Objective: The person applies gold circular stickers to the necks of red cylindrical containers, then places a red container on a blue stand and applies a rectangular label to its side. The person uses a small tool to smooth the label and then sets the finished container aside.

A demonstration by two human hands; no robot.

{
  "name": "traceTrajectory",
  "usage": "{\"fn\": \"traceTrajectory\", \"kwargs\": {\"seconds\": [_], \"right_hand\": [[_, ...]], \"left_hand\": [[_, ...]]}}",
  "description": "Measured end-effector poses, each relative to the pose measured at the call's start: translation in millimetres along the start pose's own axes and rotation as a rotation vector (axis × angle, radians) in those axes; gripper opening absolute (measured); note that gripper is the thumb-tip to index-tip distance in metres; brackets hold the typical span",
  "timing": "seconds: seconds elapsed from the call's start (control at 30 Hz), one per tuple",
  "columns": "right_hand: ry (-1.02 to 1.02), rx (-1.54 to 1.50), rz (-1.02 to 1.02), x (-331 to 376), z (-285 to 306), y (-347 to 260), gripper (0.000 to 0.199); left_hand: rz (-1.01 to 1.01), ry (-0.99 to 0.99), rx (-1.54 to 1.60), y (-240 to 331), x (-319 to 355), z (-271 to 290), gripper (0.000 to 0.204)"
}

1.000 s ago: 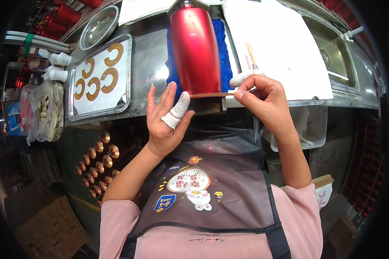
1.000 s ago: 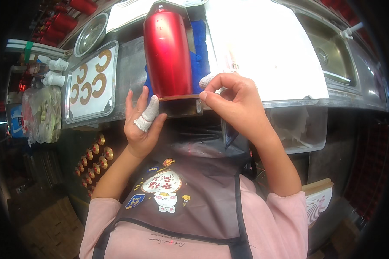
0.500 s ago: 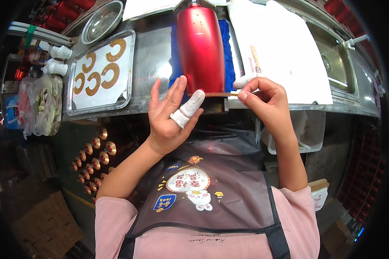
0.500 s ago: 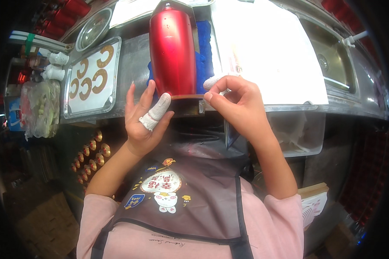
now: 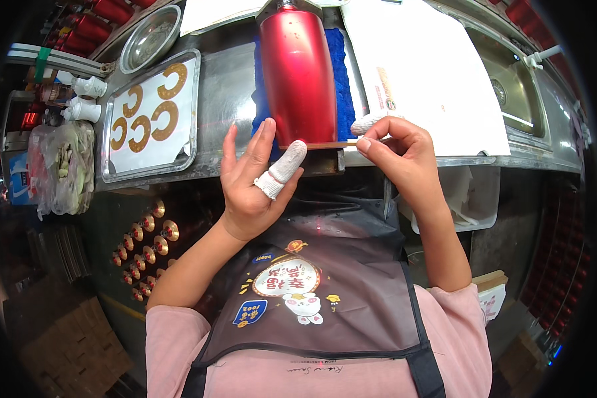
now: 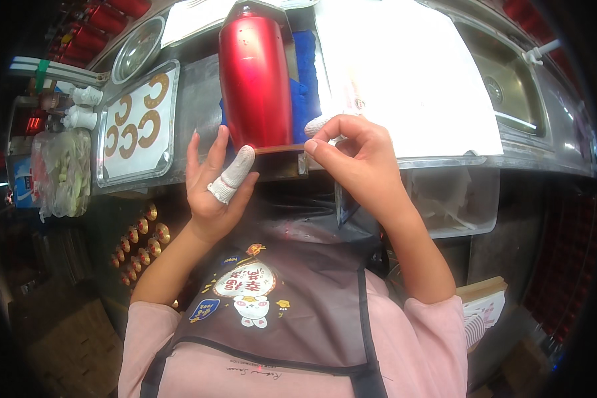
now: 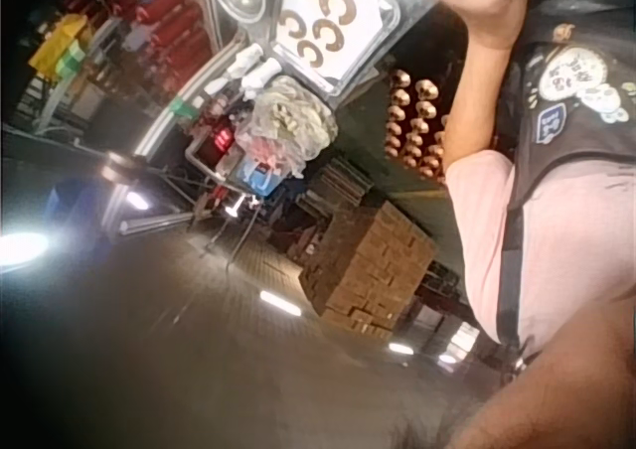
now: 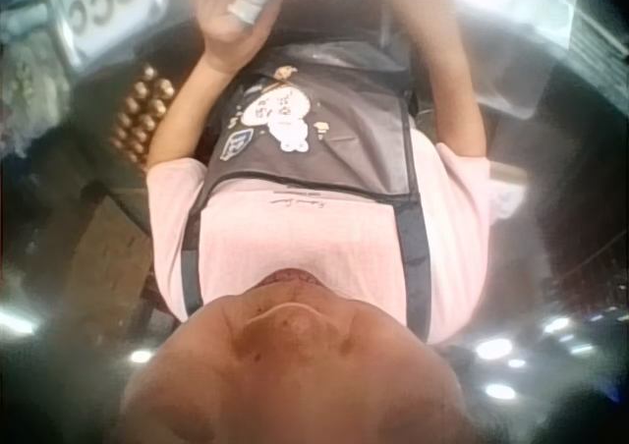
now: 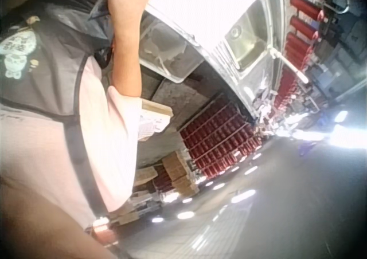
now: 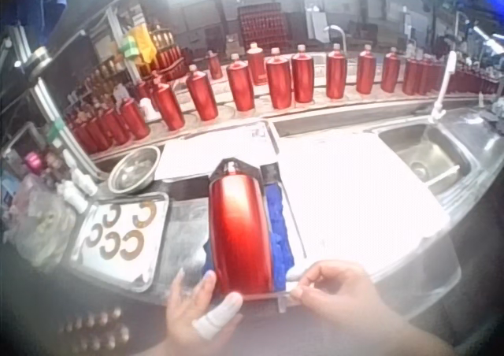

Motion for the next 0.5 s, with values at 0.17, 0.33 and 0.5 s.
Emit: {"fn": "traceTrajectory", "kwargs": {"seconds": [0.17,0.33,0.5], "right_hand": [[-0.016,-0.002,-0.004,-1.2,-0.3,5.6,0.013],[-0.029,-0.024,-0.006,-5.1,-7.1,13.0,0.011],[-0.047,-0.022,-0.023,-5.5,-14.2,18.4,0.011]], "left_hand": [[-0.043,0.021,-0.037,10.7,-13.0,2.1,0.045],[-0.149,0.036,-0.143,28.5,-28.9,-3.7,0.042],[-0.015,0.124,-0.102,13.5,-39.8,-14.5,0.058]]}}
Point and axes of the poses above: each hand's wrist, its own x-axis away from the middle knuckle, its own z-axis out of the back of the hand, y = z × x, the point moved 10 cm from there along -x, towards the middle knuckle, and after that the axes turned 12 degrees about y, right-handed, at the moved point
